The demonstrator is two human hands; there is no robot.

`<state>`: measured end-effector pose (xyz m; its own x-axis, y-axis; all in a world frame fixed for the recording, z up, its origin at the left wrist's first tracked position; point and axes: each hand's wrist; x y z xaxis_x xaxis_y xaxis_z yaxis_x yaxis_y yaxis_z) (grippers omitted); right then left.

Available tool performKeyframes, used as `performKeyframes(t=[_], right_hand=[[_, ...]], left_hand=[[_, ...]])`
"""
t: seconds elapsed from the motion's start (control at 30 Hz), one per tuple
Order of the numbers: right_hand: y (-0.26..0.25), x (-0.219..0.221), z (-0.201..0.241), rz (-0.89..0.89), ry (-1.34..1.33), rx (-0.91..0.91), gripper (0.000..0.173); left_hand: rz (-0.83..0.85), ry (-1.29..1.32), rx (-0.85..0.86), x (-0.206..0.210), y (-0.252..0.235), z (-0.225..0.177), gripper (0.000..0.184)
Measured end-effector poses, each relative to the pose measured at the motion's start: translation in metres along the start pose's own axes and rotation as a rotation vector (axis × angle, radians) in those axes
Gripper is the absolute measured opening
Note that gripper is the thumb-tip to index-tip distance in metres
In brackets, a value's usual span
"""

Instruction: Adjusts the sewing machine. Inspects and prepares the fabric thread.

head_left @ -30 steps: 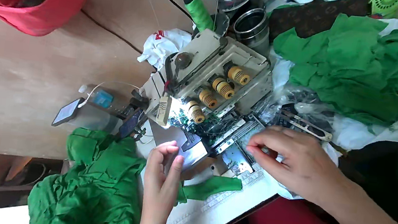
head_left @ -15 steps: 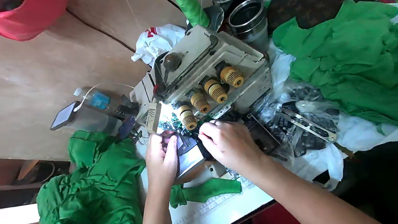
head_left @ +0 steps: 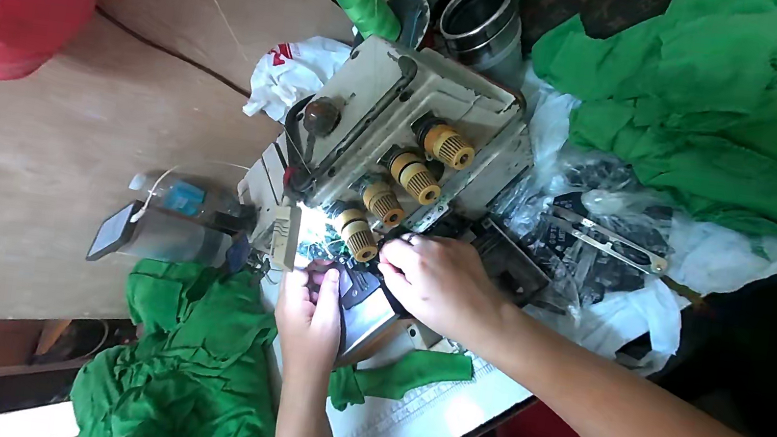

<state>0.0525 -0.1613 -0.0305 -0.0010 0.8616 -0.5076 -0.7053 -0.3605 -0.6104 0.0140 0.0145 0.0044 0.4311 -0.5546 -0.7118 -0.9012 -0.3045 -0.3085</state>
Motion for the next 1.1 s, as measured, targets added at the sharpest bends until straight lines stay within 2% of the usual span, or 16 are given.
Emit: performKeyframes(t=[1.1], right_hand=[[-0.005,-0.0009,0.0013,0.058,0.001,0.046,0.02]], left_hand=[[0.021,0.079,-0.005,-0.0002,-0.0006,0.0029,0.018]])
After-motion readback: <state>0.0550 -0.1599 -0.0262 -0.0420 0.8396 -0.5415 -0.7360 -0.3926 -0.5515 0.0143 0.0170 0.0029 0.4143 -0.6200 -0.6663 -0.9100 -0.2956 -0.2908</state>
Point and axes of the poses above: each hand's wrist, its own y-axis away from the middle knuckle, its own x-axis out of the palm, z = x × y, and after that the axes turned 14 degrees about -x, right-handed
